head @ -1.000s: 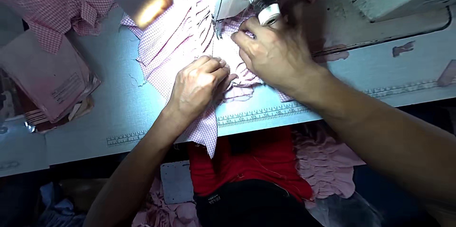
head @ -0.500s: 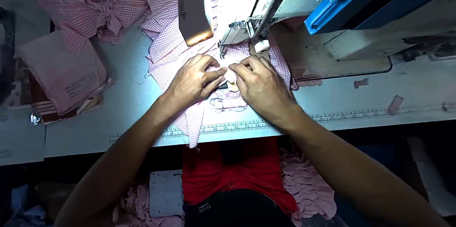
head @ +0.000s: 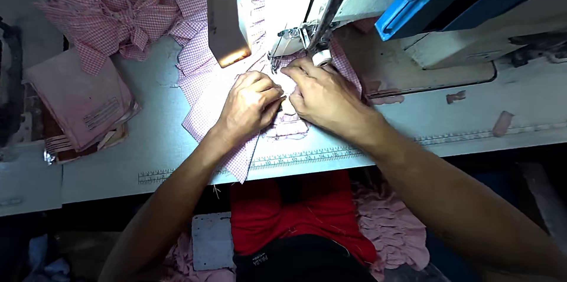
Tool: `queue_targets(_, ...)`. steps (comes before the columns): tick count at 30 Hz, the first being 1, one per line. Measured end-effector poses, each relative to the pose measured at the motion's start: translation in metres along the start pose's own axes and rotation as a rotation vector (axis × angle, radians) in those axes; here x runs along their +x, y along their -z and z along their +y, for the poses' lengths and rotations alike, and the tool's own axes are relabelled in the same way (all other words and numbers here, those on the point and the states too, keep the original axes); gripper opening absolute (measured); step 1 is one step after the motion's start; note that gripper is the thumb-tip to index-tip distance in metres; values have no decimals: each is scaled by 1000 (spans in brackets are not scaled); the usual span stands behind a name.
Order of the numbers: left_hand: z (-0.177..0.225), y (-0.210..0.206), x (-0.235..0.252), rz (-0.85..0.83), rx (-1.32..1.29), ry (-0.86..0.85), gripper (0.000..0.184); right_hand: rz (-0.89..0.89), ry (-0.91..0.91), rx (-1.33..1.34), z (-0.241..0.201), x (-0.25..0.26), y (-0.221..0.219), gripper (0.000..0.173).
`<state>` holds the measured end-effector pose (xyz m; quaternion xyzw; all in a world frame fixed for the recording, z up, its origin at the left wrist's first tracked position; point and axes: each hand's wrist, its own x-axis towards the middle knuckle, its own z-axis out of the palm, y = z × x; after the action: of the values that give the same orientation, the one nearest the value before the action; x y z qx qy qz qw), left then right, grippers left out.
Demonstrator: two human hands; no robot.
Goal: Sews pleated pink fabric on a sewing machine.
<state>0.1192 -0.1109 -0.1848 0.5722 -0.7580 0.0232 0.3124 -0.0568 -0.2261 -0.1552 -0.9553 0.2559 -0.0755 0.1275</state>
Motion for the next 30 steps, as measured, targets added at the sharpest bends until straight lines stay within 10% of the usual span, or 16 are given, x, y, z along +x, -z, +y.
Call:
queue_targets(21,25,0,-13,23,-49,68,19,-109,-106,-223,-5,-16,11,59)
queue_targets(30,27,15,-24,-113,-154,-196,13,-101,-80,-168,-21,-29,20,63)
